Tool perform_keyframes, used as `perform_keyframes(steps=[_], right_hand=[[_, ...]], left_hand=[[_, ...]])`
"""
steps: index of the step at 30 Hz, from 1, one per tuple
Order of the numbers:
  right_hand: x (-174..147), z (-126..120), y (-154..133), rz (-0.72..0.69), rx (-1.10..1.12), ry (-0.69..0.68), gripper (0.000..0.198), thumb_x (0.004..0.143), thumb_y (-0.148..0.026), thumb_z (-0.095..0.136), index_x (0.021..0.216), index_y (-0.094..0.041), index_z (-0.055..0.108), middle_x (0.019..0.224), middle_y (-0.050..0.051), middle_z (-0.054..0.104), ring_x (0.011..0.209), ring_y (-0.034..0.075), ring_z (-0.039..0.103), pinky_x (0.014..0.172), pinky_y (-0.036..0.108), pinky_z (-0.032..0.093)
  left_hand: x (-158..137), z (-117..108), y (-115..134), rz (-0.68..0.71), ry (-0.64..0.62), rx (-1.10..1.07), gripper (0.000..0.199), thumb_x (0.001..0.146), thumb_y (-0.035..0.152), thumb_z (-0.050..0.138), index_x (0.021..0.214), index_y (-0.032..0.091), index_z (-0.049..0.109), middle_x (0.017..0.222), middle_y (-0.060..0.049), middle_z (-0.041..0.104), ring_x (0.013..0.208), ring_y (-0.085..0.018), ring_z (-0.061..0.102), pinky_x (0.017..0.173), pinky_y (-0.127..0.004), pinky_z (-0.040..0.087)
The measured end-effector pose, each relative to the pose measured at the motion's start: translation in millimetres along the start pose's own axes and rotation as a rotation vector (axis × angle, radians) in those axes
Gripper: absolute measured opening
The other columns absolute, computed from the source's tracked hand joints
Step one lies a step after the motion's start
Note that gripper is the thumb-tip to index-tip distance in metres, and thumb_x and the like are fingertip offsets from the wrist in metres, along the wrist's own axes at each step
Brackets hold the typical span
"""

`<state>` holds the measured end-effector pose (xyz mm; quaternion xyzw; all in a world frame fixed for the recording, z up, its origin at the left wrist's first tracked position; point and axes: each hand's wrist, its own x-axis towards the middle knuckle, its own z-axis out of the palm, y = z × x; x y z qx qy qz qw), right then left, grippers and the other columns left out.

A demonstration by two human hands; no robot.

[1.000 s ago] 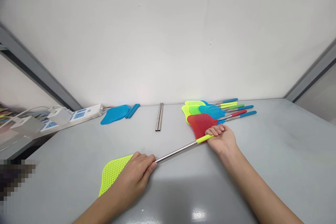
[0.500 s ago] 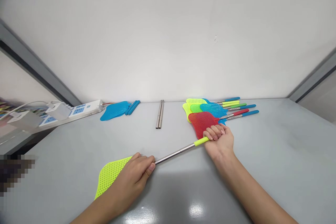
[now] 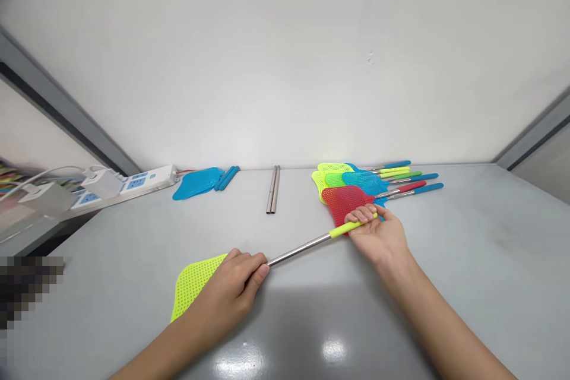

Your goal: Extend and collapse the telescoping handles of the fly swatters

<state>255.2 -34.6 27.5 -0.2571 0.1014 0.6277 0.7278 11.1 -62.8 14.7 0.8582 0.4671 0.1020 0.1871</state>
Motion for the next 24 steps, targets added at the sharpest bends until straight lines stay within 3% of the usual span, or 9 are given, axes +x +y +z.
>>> perform_keyframes(steps=[4,9,17,24], right_hand=[[1,5,-6,0.052,-0.013,0.106,0.01,0.071,-0.011,0.031,0.067,-0.019,0.034,0.055,-0.004,0.035,0.043,0.009,0.035,0.039,0.022,0.04],[4,4,-11,0.102,-0.003,0.159,0.012,0.073,-0.01,0.028,0.07,-0.019,0.035,0.056,-0.003,0.037,0.044,0.008,0.038,0.039,0.022,0.041],[11,-4,-8,0.044,-0.159,0.045,0.019,0.067,-0.007,0.03,0.06,-0.021,0.019,0.046,-0.009,0.017,0.031,0.007,0.022,0.032,0.019,0.029],[10,-10,1,-0.035,-0.13,-0.074,0.019,0.062,-0.008,0.035,0.057,-0.021,0.021,0.044,-0.011,0.009,0.029,0.006,0.018,0.03,0.018,0.025]], left_hand=[[2,0,-1,0.012,0.037,0.037,0.032,0.089,0.029,0.022,0.062,0.018,0.034,0.059,0.001,0.044,0.059,-0.013,0.038,0.064,-0.029,0.03],[1,-1,-2,0.044,0.054,0.054,0.032,0.089,0.028,0.021,0.064,0.018,0.037,0.061,0.001,0.046,0.06,-0.013,0.038,0.065,-0.029,0.03],[-1,-5,1,0.039,-0.012,0.021,0.031,0.089,0.027,0.018,0.062,0.018,0.032,0.057,0.002,0.043,0.057,-0.014,0.037,0.063,-0.029,0.03],[-6,-1,3,-0.026,-0.059,-0.031,0.032,0.088,0.03,0.019,0.06,0.018,0.027,0.049,0.002,0.037,0.059,-0.015,0.037,0.059,-0.028,0.029]])
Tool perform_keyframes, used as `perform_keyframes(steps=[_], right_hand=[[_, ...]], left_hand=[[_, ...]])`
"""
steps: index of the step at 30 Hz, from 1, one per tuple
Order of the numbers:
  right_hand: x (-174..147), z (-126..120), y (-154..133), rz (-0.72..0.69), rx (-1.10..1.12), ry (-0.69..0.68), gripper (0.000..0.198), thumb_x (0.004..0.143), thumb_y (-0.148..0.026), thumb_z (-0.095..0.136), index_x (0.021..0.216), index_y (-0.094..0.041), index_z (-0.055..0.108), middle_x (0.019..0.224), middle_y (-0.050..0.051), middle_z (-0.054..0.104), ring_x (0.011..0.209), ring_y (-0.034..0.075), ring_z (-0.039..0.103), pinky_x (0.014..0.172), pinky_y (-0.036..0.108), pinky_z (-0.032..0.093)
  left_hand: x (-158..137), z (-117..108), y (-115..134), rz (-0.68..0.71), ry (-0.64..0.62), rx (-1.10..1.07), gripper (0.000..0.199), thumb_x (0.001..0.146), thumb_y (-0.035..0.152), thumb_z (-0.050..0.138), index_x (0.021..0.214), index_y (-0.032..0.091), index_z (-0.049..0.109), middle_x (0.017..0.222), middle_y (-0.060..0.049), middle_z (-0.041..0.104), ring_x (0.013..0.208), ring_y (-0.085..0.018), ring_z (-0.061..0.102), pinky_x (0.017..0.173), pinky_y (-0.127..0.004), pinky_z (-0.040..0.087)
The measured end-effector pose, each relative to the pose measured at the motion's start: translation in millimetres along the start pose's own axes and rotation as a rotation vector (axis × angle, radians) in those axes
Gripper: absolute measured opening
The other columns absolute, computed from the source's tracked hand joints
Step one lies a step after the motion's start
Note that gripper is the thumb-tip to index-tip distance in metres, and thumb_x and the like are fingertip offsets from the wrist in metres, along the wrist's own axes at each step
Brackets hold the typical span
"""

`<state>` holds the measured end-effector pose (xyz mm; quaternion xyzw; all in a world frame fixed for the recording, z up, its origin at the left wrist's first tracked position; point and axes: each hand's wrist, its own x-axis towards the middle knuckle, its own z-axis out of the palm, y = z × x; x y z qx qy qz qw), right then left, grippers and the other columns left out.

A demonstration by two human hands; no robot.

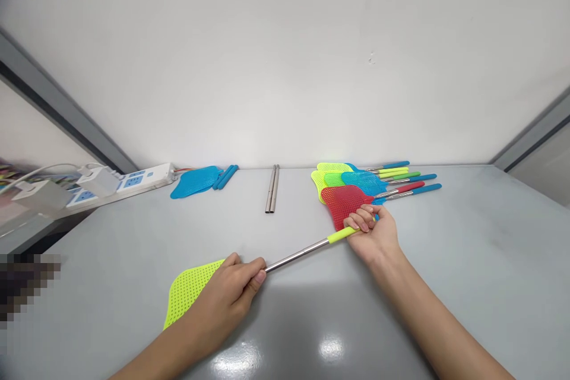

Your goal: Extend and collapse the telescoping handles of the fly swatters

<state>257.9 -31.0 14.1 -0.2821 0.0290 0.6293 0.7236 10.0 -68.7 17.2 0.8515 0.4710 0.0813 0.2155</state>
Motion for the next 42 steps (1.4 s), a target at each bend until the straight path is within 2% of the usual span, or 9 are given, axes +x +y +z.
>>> perform_keyframes(steps=[5,11,18,23,26,31,37,42], right_hand=[[-8,5,9,-0.039,0.078,-0.054,0.02,0.064,-0.01,0.037,0.055,-0.02,0.023,0.043,-0.01,0.007,0.031,0.007,0.013,0.029,0.018,0.024],[-8,3,15,-0.005,0.106,-0.144,0.021,0.068,-0.01,0.037,0.055,-0.02,0.025,0.043,-0.01,0.006,0.031,0.007,0.014,0.03,0.018,0.025],[-7,7,11,0.086,0.127,-0.149,0.018,0.072,-0.008,0.032,0.06,-0.02,0.026,0.045,-0.009,0.02,0.034,0.007,0.027,0.035,0.017,0.032],[-3,9,2,0.08,0.08,-0.096,0.007,0.069,-0.015,0.032,0.068,-0.021,0.029,0.057,-0.005,0.033,0.045,0.01,0.042,0.044,0.024,0.041],[-2,9,-6,0.082,0.105,-0.062,0.009,0.068,-0.014,0.03,0.072,-0.022,0.031,0.064,-0.003,0.036,0.049,0.011,0.045,0.048,0.027,0.043],[-2,9,-16,0.104,0.181,0.008,0.009,0.069,-0.014,0.027,0.072,-0.022,0.03,0.063,-0.003,0.035,0.048,0.011,0.043,0.045,0.027,0.042],[7,-1,-24,0.059,0.054,-0.062,0.012,0.068,-0.011,0.028,0.069,-0.022,0.028,0.058,-0.005,0.031,0.042,0.011,0.037,0.044,0.028,0.04],[9,-4,-26,0.049,0.046,-0.112,0.015,0.068,-0.009,0.028,0.063,-0.022,0.024,0.052,-0.007,0.025,0.037,0.009,0.029,0.037,0.022,0.032]], left_hand=[[-2,2,-5,-0.046,-0.025,-0.002,0.033,0.088,0.034,0.017,0.06,0.019,0.027,0.051,0.001,0.038,0.062,-0.017,0.037,0.057,-0.029,0.029],[0,3,-8,-0.035,-0.009,0.029,0.033,0.088,0.033,0.017,0.06,0.019,0.027,0.05,0.001,0.038,0.06,-0.017,0.038,0.058,-0.029,0.029],[4,-3,-2,-0.016,0.022,-0.004,0.035,0.088,0.033,0.019,0.059,0.018,0.031,0.052,0.002,0.042,0.059,-0.015,0.04,0.06,-0.029,0.031],[7,-4,-2,-0.012,0.09,-0.002,0.035,0.088,0.033,0.021,0.063,0.019,0.041,0.058,0.0,0.048,0.061,-0.015,0.042,0.063,-0.03,0.032],[8,-6,-4,0.0,0.107,0.015,0.035,0.088,0.033,0.021,0.065,0.019,0.044,0.059,0.0,0.049,0.06,-0.015,0.042,0.065,-0.031,0.032],[7,-10,-4,0.014,0.093,0.009,0.035,0.088,0.033,0.022,0.065,0.019,0.044,0.06,0.001,0.05,0.061,-0.014,0.043,0.066,-0.03,0.033],[6,-10,0,0.019,0.074,-0.036,0.037,0.089,0.034,0.02,0.066,0.019,0.046,0.063,0.001,0.051,0.061,-0.014,0.043,0.067,-0.03,0.033],[4,-10,-1,-0.01,0.055,-0.081,0.03,0.087,0.039,0.025,0.078,0.022,0.049,0.068,0.001,0.054,0.068,-0.016,0.045,0.06,-0.027,0.032]])
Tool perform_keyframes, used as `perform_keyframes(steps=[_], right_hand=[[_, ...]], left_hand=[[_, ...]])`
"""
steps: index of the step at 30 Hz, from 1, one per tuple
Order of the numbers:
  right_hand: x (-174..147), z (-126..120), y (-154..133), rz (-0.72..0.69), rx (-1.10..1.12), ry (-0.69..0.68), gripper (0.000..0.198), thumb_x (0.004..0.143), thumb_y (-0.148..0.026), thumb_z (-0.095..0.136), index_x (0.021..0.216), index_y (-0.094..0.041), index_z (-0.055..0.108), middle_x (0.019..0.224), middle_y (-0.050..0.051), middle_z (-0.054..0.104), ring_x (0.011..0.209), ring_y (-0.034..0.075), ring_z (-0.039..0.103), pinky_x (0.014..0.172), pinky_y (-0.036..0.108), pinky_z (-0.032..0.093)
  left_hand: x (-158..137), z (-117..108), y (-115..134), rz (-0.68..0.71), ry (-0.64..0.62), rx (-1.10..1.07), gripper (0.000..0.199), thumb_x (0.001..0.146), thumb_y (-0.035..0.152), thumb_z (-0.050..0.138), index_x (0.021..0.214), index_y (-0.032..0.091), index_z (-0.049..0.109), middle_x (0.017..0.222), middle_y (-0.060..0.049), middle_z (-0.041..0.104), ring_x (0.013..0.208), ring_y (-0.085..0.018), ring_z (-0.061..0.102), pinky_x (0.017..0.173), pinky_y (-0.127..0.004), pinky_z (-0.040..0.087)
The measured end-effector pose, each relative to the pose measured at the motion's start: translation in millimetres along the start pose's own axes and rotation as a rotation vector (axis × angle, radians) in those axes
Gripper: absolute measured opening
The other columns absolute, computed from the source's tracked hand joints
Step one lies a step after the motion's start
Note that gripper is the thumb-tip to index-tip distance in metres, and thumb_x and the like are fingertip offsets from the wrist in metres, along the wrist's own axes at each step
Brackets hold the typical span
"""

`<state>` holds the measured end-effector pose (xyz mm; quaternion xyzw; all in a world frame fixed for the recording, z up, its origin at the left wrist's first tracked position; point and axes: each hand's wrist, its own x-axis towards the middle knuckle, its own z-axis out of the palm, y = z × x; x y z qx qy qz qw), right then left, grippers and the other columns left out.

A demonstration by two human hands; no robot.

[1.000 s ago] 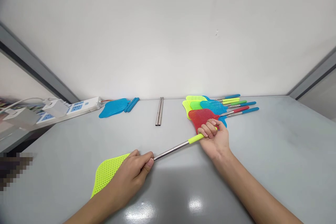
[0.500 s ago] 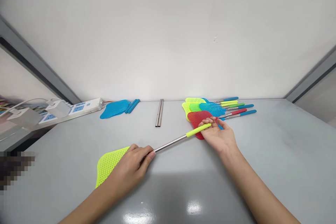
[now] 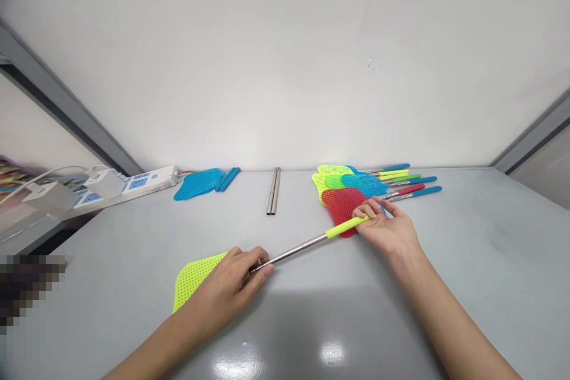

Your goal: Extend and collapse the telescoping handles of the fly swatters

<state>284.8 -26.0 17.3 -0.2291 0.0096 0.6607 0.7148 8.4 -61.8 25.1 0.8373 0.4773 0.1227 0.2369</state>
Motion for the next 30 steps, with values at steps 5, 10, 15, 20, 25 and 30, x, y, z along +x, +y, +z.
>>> perform_keyframes(steps=[5,10,15,20,25,30], right_hand=[[-5,4,7,0.028,0.083,0.031,0.016,0.07,-0.008,0.029,0.062,-0.021,0.024,0.048,-0.009,0.022,0.033,0.007,0.025,0.034,0.02,0.028],[-7,5,14,-0.002,0.095,0.006,0.017,0.07,-0.006,0.03,0.062,-0.021,0.025,0.045,-0.01,0.018,0.031,0.007,0.02,0.031,0.019,0.026],[-11,4,19,-0.055,0.077,-0.144,0.016,0.071,-0.006,0.032,0.065,-0.021,0.029,0.043,-0.011,0.014,0.031,0.007,0.015,0.03,0.019,0.026],[-17,5,27,-0.039,0.058,-0.172,0.018,0.071,-0.004,0.032,0.066,-0.021,0.031,0.041,-0.011,0.014,0.029,0.007,0.016,0.029,0.018,0.027],[-20,7,32,-0.046,0.04,-0.135,0.017,0.072,-0.004,0.033,0.065,-0.02,0.033,0.04,-0.01,0.016,0.028,0.006,0.018,0.029,0.018,0.026],[-15,8,33,0.039,-0.054,-0.056,0.021,0.074,-0.003,0.032,0.06,-0.019,0.033,0.041,-0.01,0.022,0.03,0.004,0.022,0.032,0.015,0.029]], left_hand=[[0,-1,-1,0.056,-0.016,0.058,0.036,0.088,0.034,0.021,0.067,0.02,0.045,0.058,0.002,0.05,0.06,-0.014,0.043,0.063,-0.028,0.031],[0,-1,-1,0.06,-0.018,0.094,0.036,0.089,0.033,0.019,0.064,0.02,0.042,0.055,0.002,0.047,0.057,-0.014,0.041,0.062,-0.028,0.03],[-2,1,-3,0.034,-0.029,0.088,0.035,0.089,0.033,0.02,0.062,0.019,0.037,0.053,0.002,0.042,0.059,-0.014,0.04,0.058,-0.026,0.028],[-2,1,-7,0.008,-0.054,0.072,0.036,0.088,0.035,0.019,0.062,0.019,0.037,0.054,0.002,0.041,0.059,-0.014,0.04,0.055,-0.025,0.027],[0,3,-9,0.02,-0.045,0.083,0.035,0.087,0.035,0.021,0.062,0.019,0.04,0.054,0.001,0.044,0.057,-0.014,0.041,0.054,-0.024,0.026],[5,2,-8,0.048,0.009,0.103,0.036,0.087,0.036,0.024,0.063,0.019,0.044,0.055,0.001,0.048,0.058,-0.014,0.044,0.055,-0.025,0.028]])
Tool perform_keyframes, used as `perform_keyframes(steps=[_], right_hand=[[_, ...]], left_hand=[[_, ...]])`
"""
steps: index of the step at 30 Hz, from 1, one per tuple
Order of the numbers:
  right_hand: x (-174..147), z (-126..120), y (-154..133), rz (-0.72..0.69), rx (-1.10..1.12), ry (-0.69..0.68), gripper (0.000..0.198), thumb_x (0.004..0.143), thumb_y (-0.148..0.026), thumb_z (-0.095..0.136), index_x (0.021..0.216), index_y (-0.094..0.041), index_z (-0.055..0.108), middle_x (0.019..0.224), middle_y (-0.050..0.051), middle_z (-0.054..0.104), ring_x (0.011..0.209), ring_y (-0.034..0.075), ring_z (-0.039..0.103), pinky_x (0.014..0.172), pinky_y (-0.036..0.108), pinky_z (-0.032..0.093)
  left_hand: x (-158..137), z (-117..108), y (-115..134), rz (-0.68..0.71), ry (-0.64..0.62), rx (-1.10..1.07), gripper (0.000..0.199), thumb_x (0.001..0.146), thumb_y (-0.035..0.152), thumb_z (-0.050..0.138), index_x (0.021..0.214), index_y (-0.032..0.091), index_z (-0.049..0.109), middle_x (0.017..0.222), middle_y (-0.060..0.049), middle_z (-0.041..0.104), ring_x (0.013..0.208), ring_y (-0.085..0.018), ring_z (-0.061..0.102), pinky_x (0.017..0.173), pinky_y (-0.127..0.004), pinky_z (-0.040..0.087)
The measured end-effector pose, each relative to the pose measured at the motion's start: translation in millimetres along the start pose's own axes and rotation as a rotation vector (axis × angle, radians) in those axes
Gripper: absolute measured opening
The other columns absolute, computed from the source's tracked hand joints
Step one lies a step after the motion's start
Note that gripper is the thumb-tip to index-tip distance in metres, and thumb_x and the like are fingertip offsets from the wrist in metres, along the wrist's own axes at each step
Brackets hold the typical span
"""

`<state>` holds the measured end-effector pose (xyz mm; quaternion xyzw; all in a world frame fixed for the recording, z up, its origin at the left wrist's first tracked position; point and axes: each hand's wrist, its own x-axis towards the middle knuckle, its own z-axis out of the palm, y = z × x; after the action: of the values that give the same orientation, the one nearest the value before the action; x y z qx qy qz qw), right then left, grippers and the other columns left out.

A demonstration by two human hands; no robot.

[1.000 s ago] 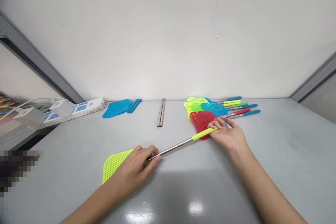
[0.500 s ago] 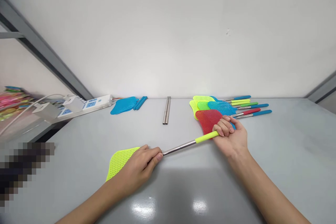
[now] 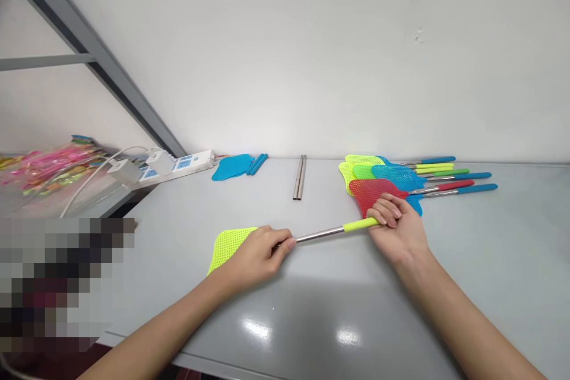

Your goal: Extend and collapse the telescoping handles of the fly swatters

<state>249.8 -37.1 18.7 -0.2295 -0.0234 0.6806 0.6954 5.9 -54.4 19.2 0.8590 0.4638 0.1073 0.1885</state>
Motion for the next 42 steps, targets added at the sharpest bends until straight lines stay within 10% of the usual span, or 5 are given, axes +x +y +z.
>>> perform_keyframes(steps=[8,14,24,37,42], right_hand=[[-8,19,-6,-0.042,-0.893,-0.04,0.018,0.08,-0.03,0.045,0.07,-0.018,0.053,0.064,-0.001,0.049,0.059,0.01,0.051,0.053,0.021,0.046],[-15,15,-8,0.231,-1.664,-0.073,0.051,0.076,-0.056,0.039,0.043,-0.017,0.039,0.04,-0.002,0.037,0.037,0.008,0.033,0.041,0.024,0.029],[-11,11,4,-0.057,-1.784,-0.162,0.052,0.076,-0.051,0.044,0.045,-0.018,0.018,0.046,-0.006,0.015,0.044,0.007,0.012,0.045,0.027,0.009],[-13,9,10,0.01,-1.808,-0.239,0.053,0.077,-0.053,0.041,0.041,-0.017,0.028,0.043,-0.005,0.02,0.042,0.007,0.017,0.044,0.025,0.014],[-19,18,-5,0.27,-1.77,-0.344,0.047,0.076,-0.055,0.04,0.049,-0.017,0.047,0.043,-0.006,0.024,0.043,0.008,0.017,0.045,0.024,0.015]], left_hand=[[4,-18,-11,0.067,0.099,0.005,0.035,0.088,0.033,0.023,0.063,0.018,0.043,0.052,0.003,0.043,0.05,-0.01,0.039,0.069,-0.026,0.033],[3,-23,-23,0.064,0.104,0.056,0.032,0.087,0.03,0.025,0.062,0.018,0.041,0.053,0.003,0.045,0.056,-0.012,0.043,0.067,-0.026,0.032],[1,-13,-21,-0.006,0.007,0.18,0.035,0.089,0.033,0.016,0.063,0.019,0.035,0.053,0.001,0.041,0.055,-0.015,0.039,0.053,-0.026,0.028],[0,-12,-17,-0.016,0.003,0.115,0.038,0.088,0.034,0.018,0.061,0.018,0.039,0.053,0.001,0.043,0.054,-0.014,0.041,0.052,-0.026,0.027],[-1,-16,-12,-0.023,0.042,0.054,0.041,0.085,0.045,0.024,0.061,0.018,0.042,0.053,0.001,0.045,0.055,-0.014,0.042,0.051,-0.026,0.027]])
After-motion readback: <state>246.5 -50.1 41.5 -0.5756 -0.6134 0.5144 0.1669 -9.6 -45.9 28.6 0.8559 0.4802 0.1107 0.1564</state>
